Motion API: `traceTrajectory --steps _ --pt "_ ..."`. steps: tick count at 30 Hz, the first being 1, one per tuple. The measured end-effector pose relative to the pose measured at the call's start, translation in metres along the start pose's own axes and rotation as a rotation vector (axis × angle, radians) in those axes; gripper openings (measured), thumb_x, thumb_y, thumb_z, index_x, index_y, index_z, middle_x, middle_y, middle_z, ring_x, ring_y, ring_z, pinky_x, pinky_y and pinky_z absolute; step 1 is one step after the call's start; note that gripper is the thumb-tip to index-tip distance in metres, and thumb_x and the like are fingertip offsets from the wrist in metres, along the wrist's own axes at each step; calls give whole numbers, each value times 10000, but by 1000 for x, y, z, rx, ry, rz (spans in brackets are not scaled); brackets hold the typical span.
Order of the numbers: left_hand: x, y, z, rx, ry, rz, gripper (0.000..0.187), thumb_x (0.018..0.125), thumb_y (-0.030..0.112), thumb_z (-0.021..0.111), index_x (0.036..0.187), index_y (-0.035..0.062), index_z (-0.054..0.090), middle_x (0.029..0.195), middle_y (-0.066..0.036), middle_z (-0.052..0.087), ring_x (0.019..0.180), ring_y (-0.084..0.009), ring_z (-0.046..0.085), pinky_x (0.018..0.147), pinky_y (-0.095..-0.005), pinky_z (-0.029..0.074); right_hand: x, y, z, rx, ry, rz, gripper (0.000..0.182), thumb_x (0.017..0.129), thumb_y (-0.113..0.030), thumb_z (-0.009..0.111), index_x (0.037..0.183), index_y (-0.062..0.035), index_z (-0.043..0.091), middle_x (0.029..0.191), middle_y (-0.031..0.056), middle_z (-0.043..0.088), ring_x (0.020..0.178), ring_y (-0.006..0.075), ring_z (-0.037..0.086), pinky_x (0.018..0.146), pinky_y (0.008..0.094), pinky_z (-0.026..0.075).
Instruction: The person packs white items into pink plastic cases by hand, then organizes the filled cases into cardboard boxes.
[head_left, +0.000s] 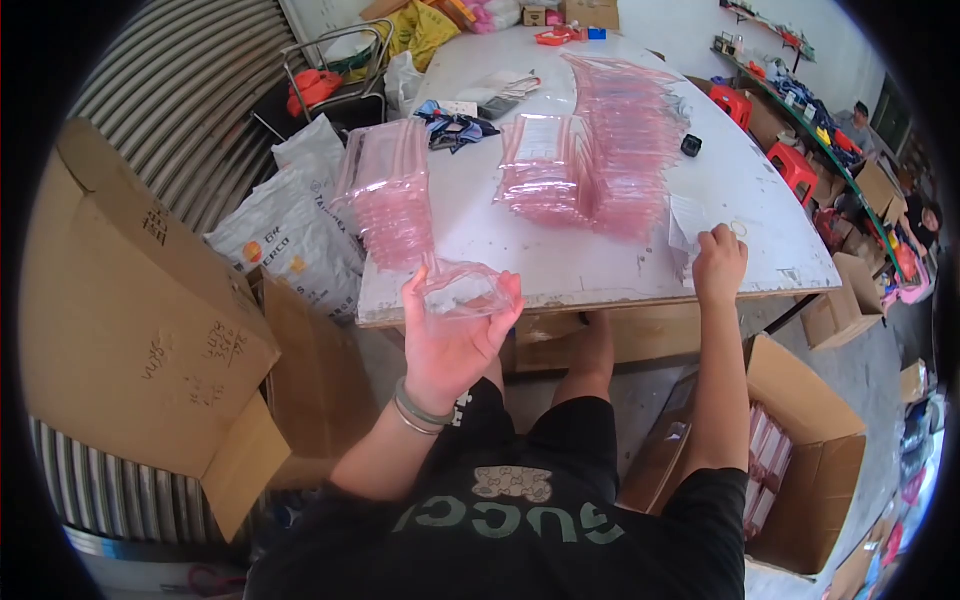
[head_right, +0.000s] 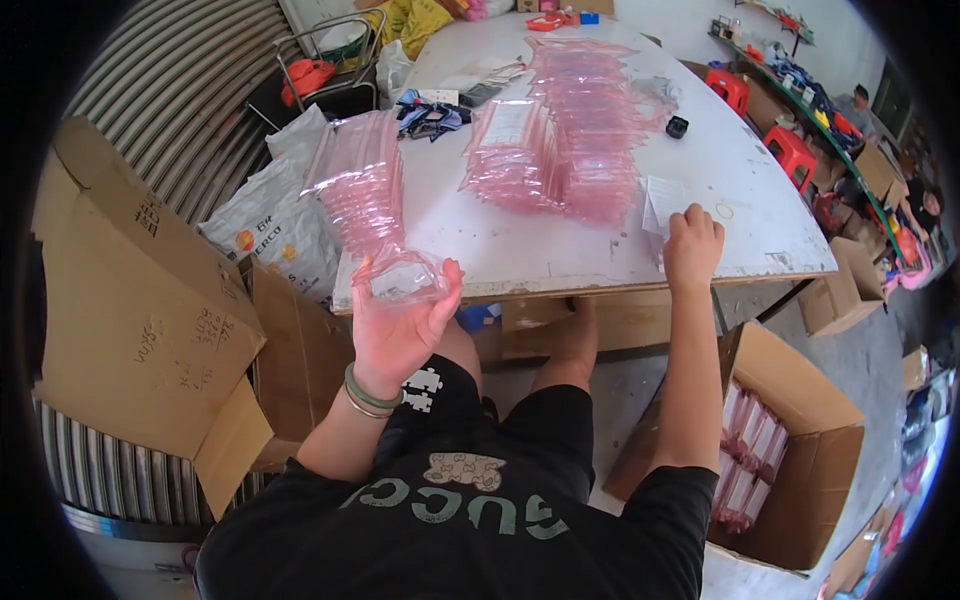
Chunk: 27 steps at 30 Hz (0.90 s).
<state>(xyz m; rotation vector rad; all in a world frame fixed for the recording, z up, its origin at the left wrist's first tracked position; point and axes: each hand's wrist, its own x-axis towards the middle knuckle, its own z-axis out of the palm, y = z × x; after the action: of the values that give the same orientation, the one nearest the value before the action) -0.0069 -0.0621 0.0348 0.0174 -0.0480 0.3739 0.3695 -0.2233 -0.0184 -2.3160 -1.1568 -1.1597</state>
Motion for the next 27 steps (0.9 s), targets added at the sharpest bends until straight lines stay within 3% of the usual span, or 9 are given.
traceTrajectory --steps 4,7,9,11,13,16,18,24,27 --pt "4 -3 0 70 1 30 659 926 526 599 1290 -16 511 1297 -204 538 1279 -361 497 1132 -493 409 -10 12 19 78 -297 -74 19 785 -63 625 771 -66 637 892 103 621 866 328 637 719 442 538" --pt "4 -2 4 41 37 23 693 906 539 609 1287 -29 501 1287 -202 535 1266 -361 505 1117 -498 425 -8 19 -5 278 -4 137 125 824 -53 647 915 -90 723 954 123 686 908 341 657 766 408 557" --pt "1 2 1 48 65 24 715 891 545 618 1286 -39 495 1285 -204 531 1263 -361 508 1105 -503 438 -1 17 -55 180 262 257 208 864 -34 656 1050 -71 741 1024 131 730 928 305 692 819 359 558" --pt "2 5 -3 64 55 39 681 902 538 621 1293 -5 495 1312 -207 502 1303 -367 461 1124 -516 411 4 -4 -120 637 543 453 190 889 -16 646 1062 18 718 1015 162 733 887 273 704 810 336 560" --pt "2 5 -7 93 61 44 685 904 548 617 1299 3 491 1323 -210 491 1321 -370 441 1130 -527 397 -8 -29 -175 1122 643 433 186 920 -17 603 1036 102 687 965 192 722 863 260 701 765 333 573" --pt "9 0 -6 179 82 41 761 892 587 604 1320 -24 457 1319 -213 494 1318 -371 447 1125 -539 390 -8 -91 -217 1351 401 -111 197 905 32 543 1016 104 689 906 225 717 764 292 713 634 338 580" --pt "8 -5 2 256 135 54 829 881 609 597 1353 -45 405 1324 -209 486 1318 -369 447 1127 -544 378 5 -117 -221 1223 264 -371 187 850 16 579 983 78 696 883 223 714 704 306 710 573 337 571" --pt "2 -5 6 191 202 99 967 852 632 605 1430 -54 245 1331 -201 459 1324 -369 430 1130 -566 341 16 -133 -225 1022 177 -561 243 731 -75 673 940 50 685 868 183 712 678 276 707 545 318 558" --pt "1 -4 8 212 188 107 959 852 660 576 1423 -52 283 1324 -205 468 1330 -372 421 1121 -578 344 16 -139 -225 949 214 -577 275 693 -83 677 937 42 682 879 168 709 688 264 704 532 307 544"
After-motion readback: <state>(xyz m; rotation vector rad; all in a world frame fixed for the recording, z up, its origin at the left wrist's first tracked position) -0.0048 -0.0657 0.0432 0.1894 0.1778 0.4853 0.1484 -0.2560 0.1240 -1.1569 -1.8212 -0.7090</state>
